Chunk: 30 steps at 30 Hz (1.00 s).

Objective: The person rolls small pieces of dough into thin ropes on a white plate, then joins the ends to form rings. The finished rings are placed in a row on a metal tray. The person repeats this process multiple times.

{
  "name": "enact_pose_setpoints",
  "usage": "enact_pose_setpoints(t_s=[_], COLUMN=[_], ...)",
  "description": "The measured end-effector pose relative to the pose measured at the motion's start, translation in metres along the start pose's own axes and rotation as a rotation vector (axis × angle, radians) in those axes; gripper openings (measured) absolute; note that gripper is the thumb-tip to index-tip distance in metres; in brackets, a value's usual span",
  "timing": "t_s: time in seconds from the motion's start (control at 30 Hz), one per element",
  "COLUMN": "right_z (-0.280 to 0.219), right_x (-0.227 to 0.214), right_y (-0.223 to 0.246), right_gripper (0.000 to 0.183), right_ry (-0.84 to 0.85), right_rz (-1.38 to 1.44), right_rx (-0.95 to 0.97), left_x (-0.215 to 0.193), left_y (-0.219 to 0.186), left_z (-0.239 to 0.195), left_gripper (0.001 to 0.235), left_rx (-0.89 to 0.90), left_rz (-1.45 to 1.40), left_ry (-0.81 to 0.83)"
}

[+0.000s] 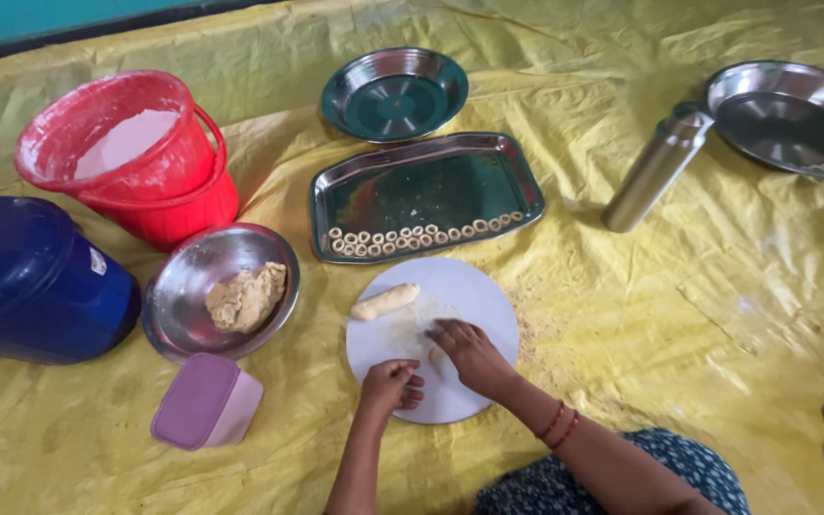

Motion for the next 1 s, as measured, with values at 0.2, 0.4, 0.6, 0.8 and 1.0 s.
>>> enact_pose_setpoints(t_s=[0.2,0.4,0.6,0.8,1.0], right_z=[0.005,0.007,0.002,0.0,0.001], right_x=[0.002,-0.004,-0.01,-0.03,-0.021], right_y=[-0.016,-0.014,-0.011,0.002,-0.007], right_gripper=[0.047,0.029,0.013,0.011,0.02], right_ry=[-0.084,-0.187,-0.219,-0.288,-0.163], right_rz=[0.124,0.079,0.041,0.197,0.459], right_rx=[0.074,0.047,0.018,-0.038,0.199], left_x=[0.039,0.053,0.052,0.044,0.036], left_y=[-0.004,-0.008,-0.003,-0.01,-0.025], left_z=[0.009,-0.011,-0.015,-0.011,-0.013], left_gripper=[0.029,0.032,0.035,0.03,0.028], left_rx=[-0.061,-0.1,-0.134,0.082,0.213], left_rz=[-0.124,-0.13,-0.226,-0.5,-0.572], left_ry=[0.128,0.132,0.071,-0.166,-0.271])
Point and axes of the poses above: each hand's wrist, its own z-axis towards the middle knuckle, its own x-axis out of the palm, y = z × x, the point moved 7 cm from there along z, towards the middle knuckle, and after that the axes turned 7 degrees about x, right-handed, at the moved point
